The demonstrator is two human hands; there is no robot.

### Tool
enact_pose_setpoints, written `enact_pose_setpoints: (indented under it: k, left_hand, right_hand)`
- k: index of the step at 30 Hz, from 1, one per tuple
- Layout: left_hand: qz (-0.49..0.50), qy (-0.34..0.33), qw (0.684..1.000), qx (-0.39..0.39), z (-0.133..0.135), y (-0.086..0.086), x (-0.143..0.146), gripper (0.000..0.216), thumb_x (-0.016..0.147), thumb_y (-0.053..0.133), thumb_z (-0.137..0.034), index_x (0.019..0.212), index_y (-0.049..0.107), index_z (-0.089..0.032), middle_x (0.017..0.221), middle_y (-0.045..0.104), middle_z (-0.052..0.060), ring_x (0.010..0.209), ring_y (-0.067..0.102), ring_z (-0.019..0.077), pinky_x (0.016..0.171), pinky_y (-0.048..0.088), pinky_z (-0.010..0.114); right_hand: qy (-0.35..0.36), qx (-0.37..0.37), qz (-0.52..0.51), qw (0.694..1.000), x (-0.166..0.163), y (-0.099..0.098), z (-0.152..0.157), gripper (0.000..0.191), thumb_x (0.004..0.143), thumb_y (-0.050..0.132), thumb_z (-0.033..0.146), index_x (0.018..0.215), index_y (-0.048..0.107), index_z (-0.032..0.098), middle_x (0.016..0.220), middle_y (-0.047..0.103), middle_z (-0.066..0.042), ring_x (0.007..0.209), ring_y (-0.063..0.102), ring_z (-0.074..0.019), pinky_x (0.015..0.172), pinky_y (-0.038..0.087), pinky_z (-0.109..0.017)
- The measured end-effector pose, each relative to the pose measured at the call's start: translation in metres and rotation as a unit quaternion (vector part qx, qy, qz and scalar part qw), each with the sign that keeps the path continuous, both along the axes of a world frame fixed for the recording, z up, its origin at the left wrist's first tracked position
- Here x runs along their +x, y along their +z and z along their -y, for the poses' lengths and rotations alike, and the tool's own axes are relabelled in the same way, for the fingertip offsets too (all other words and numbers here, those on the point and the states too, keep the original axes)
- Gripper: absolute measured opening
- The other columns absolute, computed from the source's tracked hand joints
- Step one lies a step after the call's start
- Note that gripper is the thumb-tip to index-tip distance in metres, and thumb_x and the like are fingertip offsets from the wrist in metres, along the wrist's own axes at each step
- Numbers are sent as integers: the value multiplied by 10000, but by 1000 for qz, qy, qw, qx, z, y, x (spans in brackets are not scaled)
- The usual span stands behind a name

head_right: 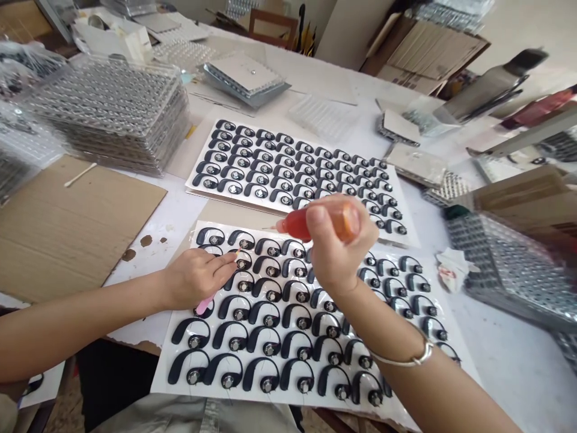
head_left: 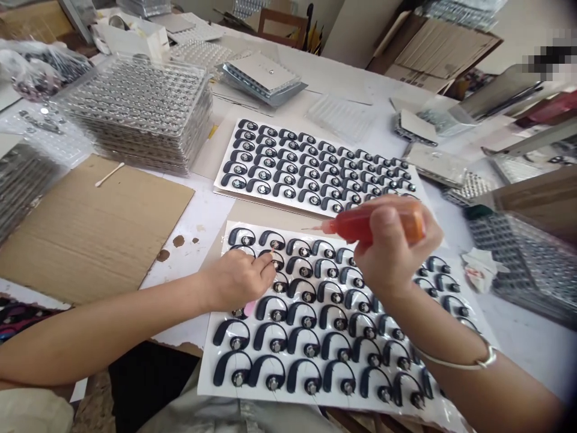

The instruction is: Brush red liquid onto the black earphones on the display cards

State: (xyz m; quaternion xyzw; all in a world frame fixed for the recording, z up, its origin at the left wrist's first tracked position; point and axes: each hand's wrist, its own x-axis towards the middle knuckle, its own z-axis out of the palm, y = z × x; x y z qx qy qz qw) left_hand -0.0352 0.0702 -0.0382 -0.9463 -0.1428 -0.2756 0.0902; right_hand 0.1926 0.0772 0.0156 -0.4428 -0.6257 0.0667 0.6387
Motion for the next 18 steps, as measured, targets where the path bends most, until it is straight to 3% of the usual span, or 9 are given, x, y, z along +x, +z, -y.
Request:
enact_pose_setpoints:
  k: [2, 4, 6, 9, 18]
  left_hand:
    - [-2, -1, 1000, -4, 0, -1, 0, 178, 839, 437, -6, 794, 593, -78, 935, 725, 164, 474, 622, 133, 371, 470, 242]
    - [-2, 0, 1000, -2, 1, 0, 0, 174, 849, 440, -18, 797, 593, -82, 927, 726, 160, 488, 633, 140, 373, 475, 247]
    - [3, 2, 1000, 1, 1, 0, 0, 173, 863, 443, -41, 796, 597, -84, 925, 726, 162, 489, 636, 150, 373, 480, 261]
    - [11, 4, 1000, 3, 1, 2, 1, 173, 864, 452, -53, 783, 602, -84, 927, 725, 167, 481, 633, 158, 371, 482, 277]
    - [15, 4, 1000, 7, 1, 0, 0, 187, 900, 438, -77, 815, 604, -87, 938, 726, 159, 493, 638, 153, 379, 478, 272]
  right_hand:
    - [22, 30, 46, 998, -1, -9, 10, 134, 813, 642, 401, 830, 664, 270, 571, 569, 51, 412, 474, -62, 327, 317, -216]
    - [10, 16, 89, 996, -4, -23, 21, 174, 793, 668, 351, 945, 662, 267, 671, 635, 21, 504, 549, -96, 395, 411, -241]
    - [-15, -2, 116, 993, -7, -36, 32, 232, 753, 701, 299, 972, 659, 234, 759, 660, -21, 634, 604, -147, 517, 495, -302]
    - [-9, -11, 125, 992, -10, -48, 41, 253, 724, 714, 262, 962, 654, 202, 780, 654, -41, 686, 608, -176, 588, 510, -340]
    - [18, -29, 113, 993, -7, -53, 40, 264, 739, 696, 248, 990, 638, 190, 791, 647, -48, 690, 601, -182, 604, 507, -337]
